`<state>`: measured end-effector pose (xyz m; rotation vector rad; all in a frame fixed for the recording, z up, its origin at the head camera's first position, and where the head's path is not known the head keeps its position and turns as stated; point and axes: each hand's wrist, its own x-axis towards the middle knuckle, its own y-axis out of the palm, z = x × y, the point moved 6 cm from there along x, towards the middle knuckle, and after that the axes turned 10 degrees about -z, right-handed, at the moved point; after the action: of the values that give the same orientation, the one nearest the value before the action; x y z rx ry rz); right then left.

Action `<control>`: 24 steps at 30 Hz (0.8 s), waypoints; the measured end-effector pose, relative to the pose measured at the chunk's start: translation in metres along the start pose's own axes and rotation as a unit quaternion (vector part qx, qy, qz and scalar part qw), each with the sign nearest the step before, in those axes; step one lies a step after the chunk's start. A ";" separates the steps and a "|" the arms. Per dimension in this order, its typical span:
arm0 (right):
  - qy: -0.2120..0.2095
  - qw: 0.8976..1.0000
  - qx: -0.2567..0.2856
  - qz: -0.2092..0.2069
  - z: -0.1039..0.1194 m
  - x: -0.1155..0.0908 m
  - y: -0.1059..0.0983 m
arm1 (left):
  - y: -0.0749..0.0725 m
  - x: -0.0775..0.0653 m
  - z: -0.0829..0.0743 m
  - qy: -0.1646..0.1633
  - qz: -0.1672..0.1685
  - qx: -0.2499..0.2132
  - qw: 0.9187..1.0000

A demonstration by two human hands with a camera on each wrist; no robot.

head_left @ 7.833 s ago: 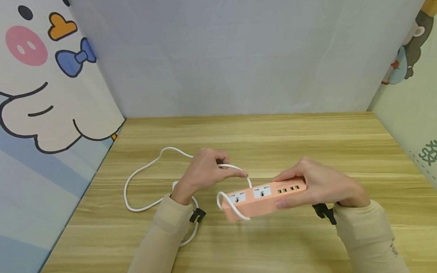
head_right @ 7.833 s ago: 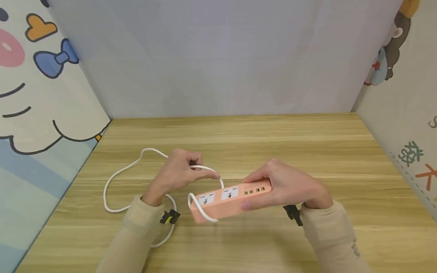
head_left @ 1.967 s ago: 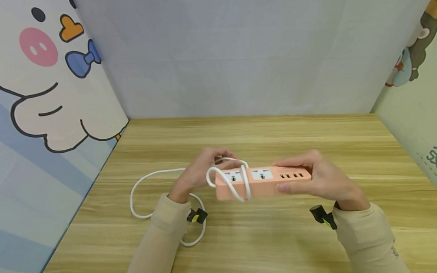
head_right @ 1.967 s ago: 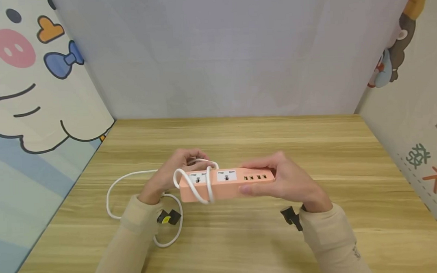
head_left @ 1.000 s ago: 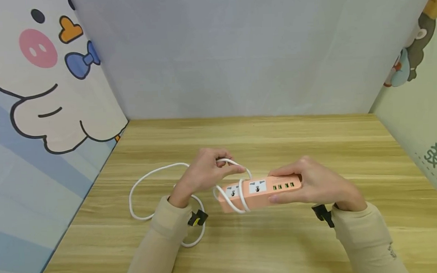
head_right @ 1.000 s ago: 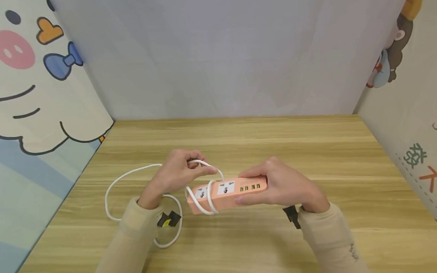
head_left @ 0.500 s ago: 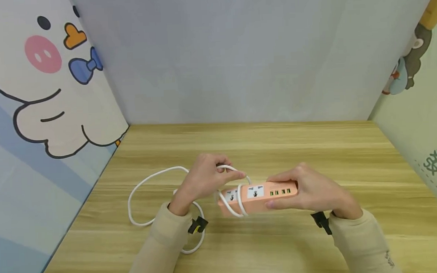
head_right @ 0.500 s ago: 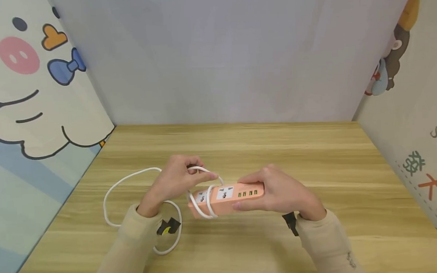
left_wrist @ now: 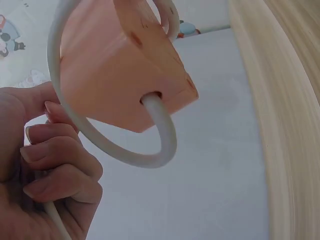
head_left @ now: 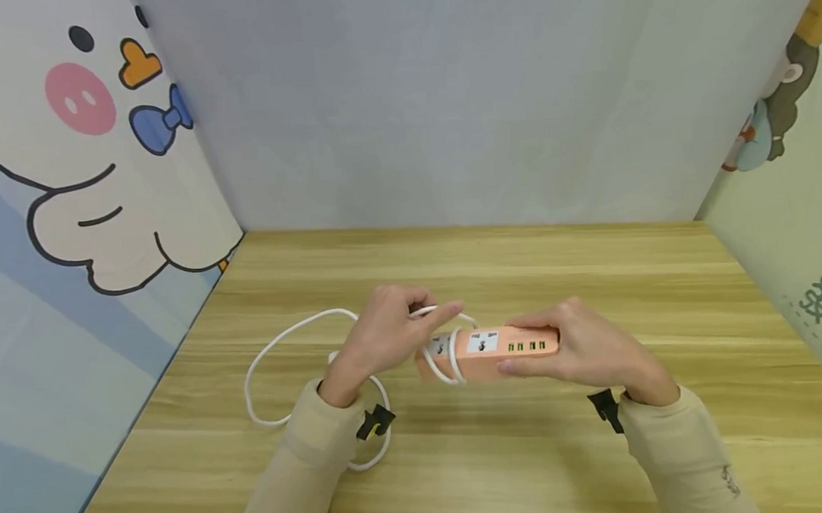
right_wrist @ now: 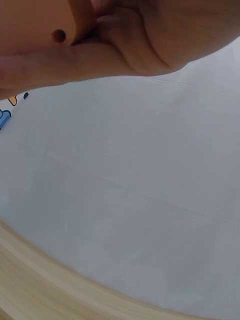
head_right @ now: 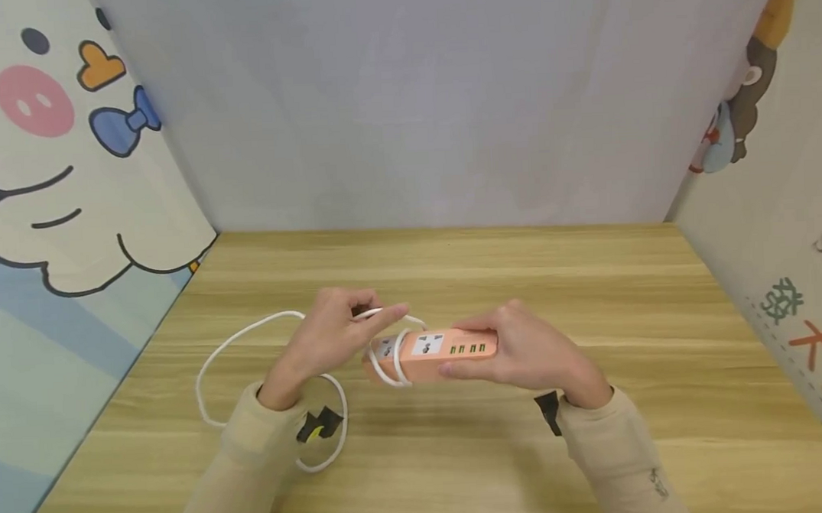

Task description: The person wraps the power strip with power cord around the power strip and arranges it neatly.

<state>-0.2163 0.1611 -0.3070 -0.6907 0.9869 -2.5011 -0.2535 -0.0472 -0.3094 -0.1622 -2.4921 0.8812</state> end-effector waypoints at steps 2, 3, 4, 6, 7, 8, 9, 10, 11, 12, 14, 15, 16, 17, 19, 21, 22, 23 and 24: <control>0.005 1.000 -0.007 -0.009 -0.003 0.000 -0.002 | 0.000 0.000 -0.002 0.003 0.001 -0.005 1.000; 0.008 1.000 -0.011 -0.014 -0.005 0.000 -0.002 | 0.000 0.000 -0.002 0.004 0.001 -0.009 1.000; 0.013 1.000 -0.014 -0.019 -0.006 0.001 -0.003 | 0.000 0.000 -0.003 0.005 0.001 -0.013 1.000; 0.026 0.999 -0.016 -0.034 -0.009 0.001 -0.005 | -0.001 -0.001 -0.005 0.011 0.002 -0.024 1.000; 0.034 0.998 -0.015 -0.041 -0.010 0.001 -0.006 | -0.001 -0.001 -0.006 0.014 0.002 -0.029 0.999; 0.043 0.998 -0.015 -0.049 -0.011 0.001 -0.007 | -0.001 -0.002 -0.007 0.019 0.002 -0.035 0.999; 0.054 0.997 -0.015 -0.059 -0.012 0.002 -0.008 | -0.001 -0.002 -0.009 0.024 0.002 -0.038 0.999; 0.064 0.995 -0.015 -0.069 -0.013 0.002 -0.010 | -0.002 -0.002 -0.010 0.030 0.002 -0.042 0.999; 0.072 0.994 -0.016 -0.079 -0.013 0.003 -0.011 | -0.002 -0.003 -0.012 0.034 0.003 -0.047 0.998; 0.080 0.993 -0.016 -0.087 -0.013 0.003 -0.011 | -0.002 -0.003 -0.013 0.037 0.002 -0.050 0.998; 0.089 0.990 -0.021 -0.104 -0.013 0.003 -0.013 | -0.002 -0.003 -0.015 0.039 0.003 -0.058 0.998; 0.091 0.989 -0.024 -0.112 -0.013 0.003 -0.014 | -0.002 -0.003 -0.016 0.039 0.004 -0.062 0.997; 0.090 0.989 -0.026 -0.118 -0.013 0.004 -0.015 | -0.003 -0.003 -0.016 0.040 0.005 -0.067 0.997; 0.088 0.988 -0.028 -0.121 -0.012 0.004 -0.015 | -0.003 -0.003 -0.017 0.040 0.005 -0.070 0.997; 0.083 0.988 -0.031 -0.128 -0.011 0.004 -0.016 | -0.003 -0.003 -0.017 0.041 0.004 -0.074 0.996; 0.079 0.987 -0.033 -0.133 -0.011 0.004 -0.017 | -0.004 -0.003 -0.018 0.041 0.005 -0.079 0.996; 0.077 0.987 -0.032 -0.136 -0.010 0.004 -0.017 | -0.004 -0.003 -0.019 0.041 0.005 -0.083 0.996; 0.076 0.987 -0.033 -0.140 -0.010 0.004 -0.018 | -0.004 -0.004 -0.019 0.040 0.006 -0.085 0.996; 0.077 0.986 -0.034 -0.144 -0.010 0.004 -0.018 | -0.004 -0.004 -0.020 0.040 0.007 -0.087 0.995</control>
<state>-0.2280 0.1770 -0.2994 -0.7131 1.0996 -2.8187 -0.2404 -0.0407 -0.2951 -0.2676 -2.4928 0.6500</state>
